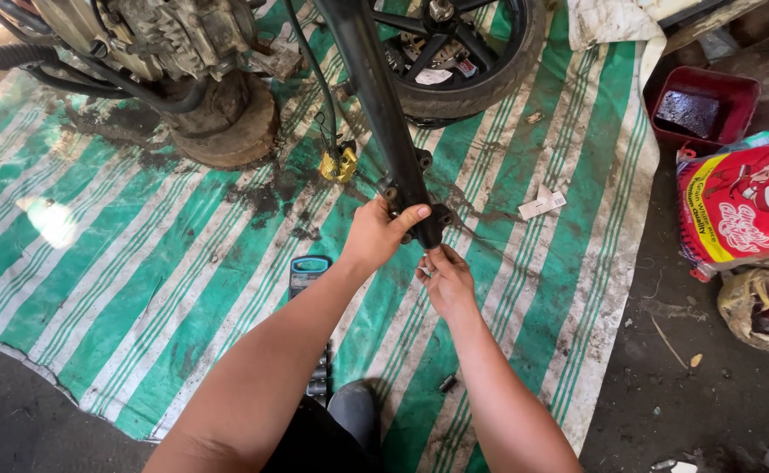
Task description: Repairing motorcycle front fork components using a hammer and punch.
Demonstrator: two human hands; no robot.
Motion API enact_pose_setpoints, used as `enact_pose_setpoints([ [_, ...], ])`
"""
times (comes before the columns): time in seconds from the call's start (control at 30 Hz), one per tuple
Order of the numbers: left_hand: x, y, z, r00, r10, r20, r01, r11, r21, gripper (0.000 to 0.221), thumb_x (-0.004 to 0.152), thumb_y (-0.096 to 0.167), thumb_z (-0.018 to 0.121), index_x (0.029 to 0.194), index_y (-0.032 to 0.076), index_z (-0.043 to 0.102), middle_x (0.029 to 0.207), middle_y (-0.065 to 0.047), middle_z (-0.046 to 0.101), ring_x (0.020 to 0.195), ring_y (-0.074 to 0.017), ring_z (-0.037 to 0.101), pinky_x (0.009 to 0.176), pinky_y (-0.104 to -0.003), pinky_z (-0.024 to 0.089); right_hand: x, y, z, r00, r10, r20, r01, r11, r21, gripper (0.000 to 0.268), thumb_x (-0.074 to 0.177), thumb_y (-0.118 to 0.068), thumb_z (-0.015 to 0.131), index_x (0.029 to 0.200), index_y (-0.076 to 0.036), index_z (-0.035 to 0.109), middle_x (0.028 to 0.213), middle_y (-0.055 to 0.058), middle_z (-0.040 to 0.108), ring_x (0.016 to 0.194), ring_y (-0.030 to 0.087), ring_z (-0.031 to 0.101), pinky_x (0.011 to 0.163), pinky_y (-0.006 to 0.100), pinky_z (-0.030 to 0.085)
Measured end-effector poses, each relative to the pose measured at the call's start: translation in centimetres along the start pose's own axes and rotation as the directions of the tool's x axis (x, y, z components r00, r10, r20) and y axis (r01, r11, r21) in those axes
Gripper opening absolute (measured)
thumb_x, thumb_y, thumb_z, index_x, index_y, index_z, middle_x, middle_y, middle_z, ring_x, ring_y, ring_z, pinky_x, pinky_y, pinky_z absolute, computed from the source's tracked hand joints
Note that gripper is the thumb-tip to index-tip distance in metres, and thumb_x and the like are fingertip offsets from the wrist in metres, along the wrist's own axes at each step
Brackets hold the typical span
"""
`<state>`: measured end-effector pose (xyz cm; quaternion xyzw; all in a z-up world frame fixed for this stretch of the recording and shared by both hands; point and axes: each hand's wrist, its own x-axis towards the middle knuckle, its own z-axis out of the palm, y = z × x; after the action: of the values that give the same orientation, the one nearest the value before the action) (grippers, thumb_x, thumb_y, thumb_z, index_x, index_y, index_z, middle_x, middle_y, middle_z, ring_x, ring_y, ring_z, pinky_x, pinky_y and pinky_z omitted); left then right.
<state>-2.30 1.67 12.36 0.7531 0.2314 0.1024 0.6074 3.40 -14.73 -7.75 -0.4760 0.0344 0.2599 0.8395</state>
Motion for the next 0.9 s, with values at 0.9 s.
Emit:
enact_pose_setpoints([
  [0.9,0.1,-0.2,0.1,1.0,0.029,0.01,-0.029,0.999,0.023,0.045,0.088,0.052,0.094,0.101,0.01,0.083,0.092,-0.008,0.085,0.081,-0.0234,0.084,0.074,-0.038,0.065,-0.6,1.1,1.0,1.0,-0.02,-0.021,0.022,0.992,0.125,0.024,0.11,-0.03,0.077,0.106,-0.006,0.078,0.069,0.004,0.055,0.078,0.02,0.065,0.089,0.044,0.058],
])
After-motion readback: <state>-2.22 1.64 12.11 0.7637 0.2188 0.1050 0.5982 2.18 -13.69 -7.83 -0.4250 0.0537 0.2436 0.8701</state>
